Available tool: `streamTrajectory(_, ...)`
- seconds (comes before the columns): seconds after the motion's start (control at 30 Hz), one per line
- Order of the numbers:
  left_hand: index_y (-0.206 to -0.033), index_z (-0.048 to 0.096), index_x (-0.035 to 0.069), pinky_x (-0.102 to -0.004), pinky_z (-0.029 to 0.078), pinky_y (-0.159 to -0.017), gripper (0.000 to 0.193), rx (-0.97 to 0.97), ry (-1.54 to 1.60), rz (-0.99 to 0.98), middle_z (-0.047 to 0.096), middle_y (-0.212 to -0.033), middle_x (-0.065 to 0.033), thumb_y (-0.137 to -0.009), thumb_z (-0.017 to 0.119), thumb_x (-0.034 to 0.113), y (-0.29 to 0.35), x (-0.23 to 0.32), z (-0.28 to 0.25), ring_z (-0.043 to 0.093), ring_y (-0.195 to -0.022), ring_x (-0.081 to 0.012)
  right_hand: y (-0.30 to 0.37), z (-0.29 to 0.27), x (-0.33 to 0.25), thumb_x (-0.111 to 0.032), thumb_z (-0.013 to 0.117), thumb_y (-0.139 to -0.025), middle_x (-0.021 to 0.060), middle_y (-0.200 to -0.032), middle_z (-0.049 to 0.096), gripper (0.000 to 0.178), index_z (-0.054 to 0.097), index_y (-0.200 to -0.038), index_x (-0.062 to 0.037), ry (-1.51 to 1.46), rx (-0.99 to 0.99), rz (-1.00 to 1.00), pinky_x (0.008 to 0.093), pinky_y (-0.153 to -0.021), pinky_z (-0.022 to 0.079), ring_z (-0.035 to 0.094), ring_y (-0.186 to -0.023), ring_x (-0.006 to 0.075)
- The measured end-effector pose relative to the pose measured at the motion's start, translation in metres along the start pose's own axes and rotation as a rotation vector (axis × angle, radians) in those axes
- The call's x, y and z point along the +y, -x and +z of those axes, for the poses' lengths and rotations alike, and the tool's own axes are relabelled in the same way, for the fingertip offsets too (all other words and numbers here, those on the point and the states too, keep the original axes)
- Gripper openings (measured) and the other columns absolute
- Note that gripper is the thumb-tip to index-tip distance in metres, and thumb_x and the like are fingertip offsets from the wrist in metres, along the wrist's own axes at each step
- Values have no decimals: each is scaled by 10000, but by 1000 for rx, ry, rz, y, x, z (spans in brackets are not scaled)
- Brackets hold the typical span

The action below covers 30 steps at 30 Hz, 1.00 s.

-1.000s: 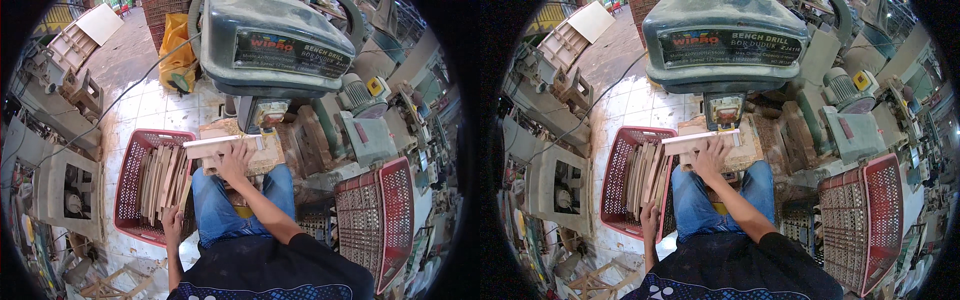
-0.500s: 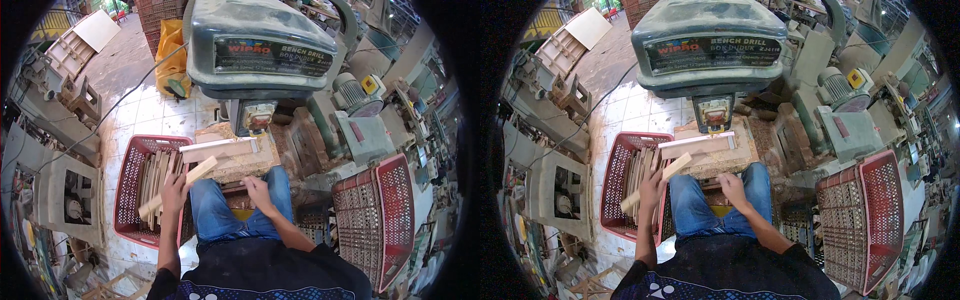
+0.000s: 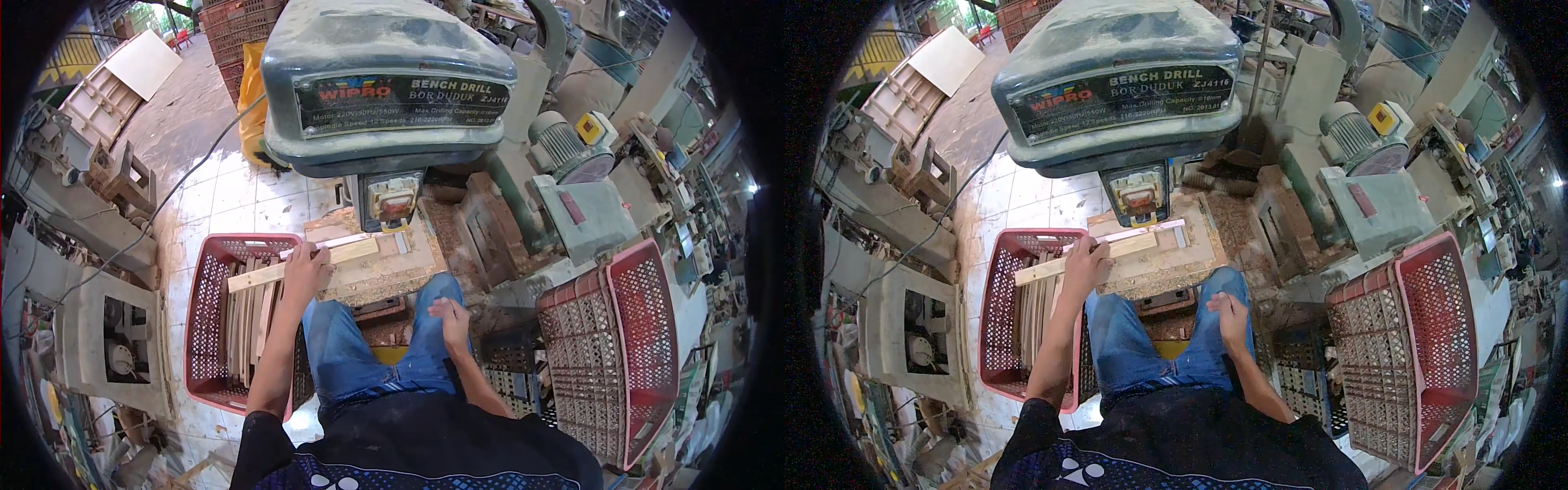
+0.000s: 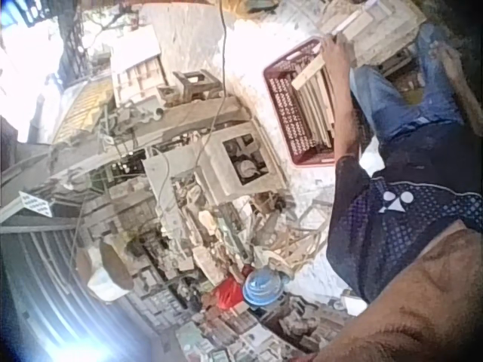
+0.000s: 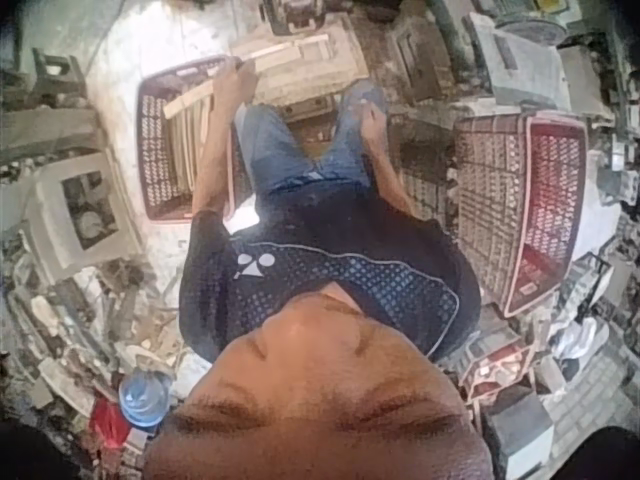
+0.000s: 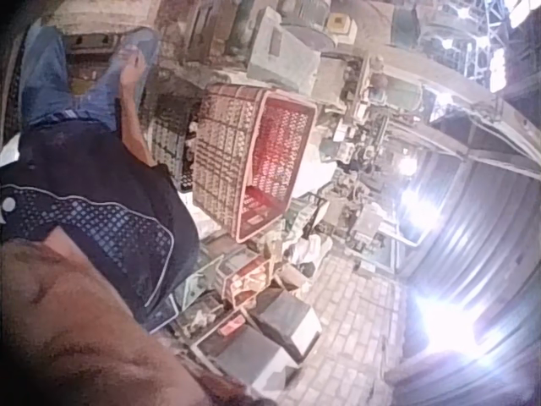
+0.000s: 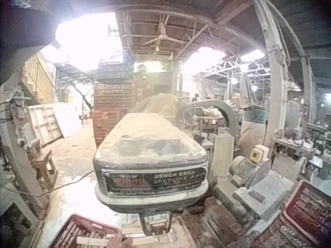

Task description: Operator uses a bench drill to bore holes into multiple small wooden slats.

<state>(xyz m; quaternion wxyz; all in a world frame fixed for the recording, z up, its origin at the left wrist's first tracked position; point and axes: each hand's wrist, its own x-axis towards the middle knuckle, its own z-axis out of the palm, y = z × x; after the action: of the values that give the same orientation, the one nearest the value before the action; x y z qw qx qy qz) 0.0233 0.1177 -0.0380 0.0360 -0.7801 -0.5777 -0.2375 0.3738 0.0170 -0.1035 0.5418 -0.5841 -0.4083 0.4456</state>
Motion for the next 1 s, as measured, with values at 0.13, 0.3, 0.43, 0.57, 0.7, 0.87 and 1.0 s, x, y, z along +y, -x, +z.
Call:
streamTrajectory(0.13, -1101, 740, 140, -488, 391, -1032, 384, 60, 60, 28, 573, -1296, -137, -744, 794, 272, -10, 0, 5, 502, -1230, -347, 0, 8, -4, -211, 503, -1060, 122, -842, 716, 338, 684, -989, 66, -23, -1, 15, 325, -744, 556, 687, -769, 189)
streamTrajectory(0.3, -1144, 740, 151, -492, 374, -1072, 404, 88, 94, 83, 564, -1359, -145, -759, 787, 266, -24, 13, 23, 476, -1285, -367, 1, 27, -21, -210, 513, -1051, 112, -839, 714, 327, 693, -972, 51, -76, -42, 32, 318, -747, 549, 683, -776, 179)
streamTrajectory(0.43, -1164, 733, 152, -459, 419, -1021, 420, 27, 201, 77, 628, -1272, -92, -774, 773, 304, -34, 17, 29, 544, -1203, -322, -15, 23, -53, -211, 526, -1038, 99, -841, 717, 307, 716, -951, 15, 29, -69, -119, 299, -760, 531, 674, -803, 169)
streamTrajectory(0.57, -1173, 729, 156, -416, 458, -963, 425, 40, 247, 70, 676, -1163, -47, -788, 753, 335, -33, 18, 28, 601, -1098, -275, -84, 11, -146, -292, 533, -1045, 83, -851, 710, 369, 699, -985, 32, 67, 30, -324, 347, -765, 499, 644, -811, 174)
streamTrajectory(0.7, -1161, 731, 155, -410, 464, -955, 411, 78, 215, 64, 679, -1136, -42, -793, 752, 335, -26, 16, 26, 606, -1081, -269, -123, 13, -340, -308, 427, -1059, 100, -948, 681, 439, 679, -1003, 46, 73, 132, -813, 341, -811, 487, 627, -852, 190)
streamTrajectory(0.87, -1188, 717, 132, -417, 471, -963, 423, 62, 215, 76, 683, -1169, -64, -810, 747, 317, -30, 22, 25, 602, -1107, -290, -193, 10, -496, -232, 454, -1062, 151, -1081, 694, 367, 634, -1181, 64, 269, 162, -1267, 372, -1008, 489, 661, -1052, 248)
streamTrajectory(1.0, -1194, 713, 127, -420, 475, -964, 417, 53, 195, 75, 680, -1174, -75, -824, 740, 318, -32, 23, 23, 604, -1111, -294, -255, 64, -522, -240, 472, -1048, 150, -1101, 695, 368, 637, -1188, 57, 768, -92, -868, 374, -1007, 485, 655, -1073, 258)
